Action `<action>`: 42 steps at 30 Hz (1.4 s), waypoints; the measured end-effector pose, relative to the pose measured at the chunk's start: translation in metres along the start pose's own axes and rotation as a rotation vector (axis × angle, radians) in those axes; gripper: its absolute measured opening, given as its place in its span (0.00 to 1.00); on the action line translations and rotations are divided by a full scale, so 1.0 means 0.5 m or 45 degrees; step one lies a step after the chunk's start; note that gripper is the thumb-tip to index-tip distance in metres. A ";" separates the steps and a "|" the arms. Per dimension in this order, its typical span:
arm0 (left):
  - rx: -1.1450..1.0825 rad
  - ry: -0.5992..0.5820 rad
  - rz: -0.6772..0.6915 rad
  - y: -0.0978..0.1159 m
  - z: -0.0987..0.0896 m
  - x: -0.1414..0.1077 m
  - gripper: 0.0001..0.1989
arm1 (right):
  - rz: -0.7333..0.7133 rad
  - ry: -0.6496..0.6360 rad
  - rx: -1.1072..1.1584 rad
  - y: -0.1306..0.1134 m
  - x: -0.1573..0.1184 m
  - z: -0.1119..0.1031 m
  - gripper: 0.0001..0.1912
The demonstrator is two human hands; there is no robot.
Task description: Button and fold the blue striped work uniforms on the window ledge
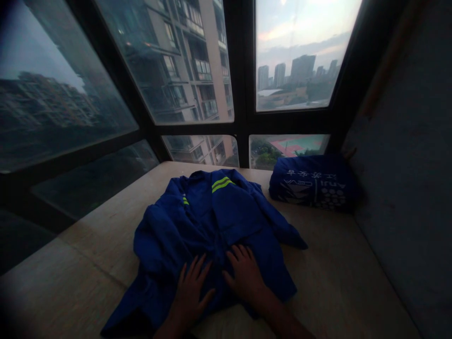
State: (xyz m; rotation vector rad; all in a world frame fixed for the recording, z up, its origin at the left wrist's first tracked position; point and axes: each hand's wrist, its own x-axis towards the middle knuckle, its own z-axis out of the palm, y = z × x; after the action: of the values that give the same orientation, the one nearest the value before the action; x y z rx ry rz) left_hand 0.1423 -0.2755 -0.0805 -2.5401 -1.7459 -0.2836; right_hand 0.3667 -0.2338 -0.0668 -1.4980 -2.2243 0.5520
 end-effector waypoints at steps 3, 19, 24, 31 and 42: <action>-0.030 0.045 -0.002 -0.006 0.014 0.049 0.30 | -0.067 0.096 0.010 0.054 0.042 0.001 0.24; -0.367 0.230 -0.009 0.113 0.006 0.022 0.12 | 0.154 0.389 0.535 0.143 -0.071 -0.050 0.23; -0.460 0.261 -0.062 0.138 -0.019 0.012 0.13 | 0.431 0.484 0.845 0.112 -0.080 -0.067 0.19; -0.526 0.412 -0.145 0.147 -0.033 0.058 0.10 | 0.791 0.629 1.109 0.121 -0.053 -0.047 0.24; -0.093 0.121 -0.266 0.103 -0.036 0.174 0.19 | 0.554 0.653 0.912 0.117 -0.077 -0.027 0.24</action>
State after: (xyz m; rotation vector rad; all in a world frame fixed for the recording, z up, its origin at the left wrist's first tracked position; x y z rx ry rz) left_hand 0.2180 -0.2167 -0.0440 -2.3475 -2.0009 -0.4763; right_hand 0.4324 -0.2479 -0.0906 -1.4856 -1.1352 0.8596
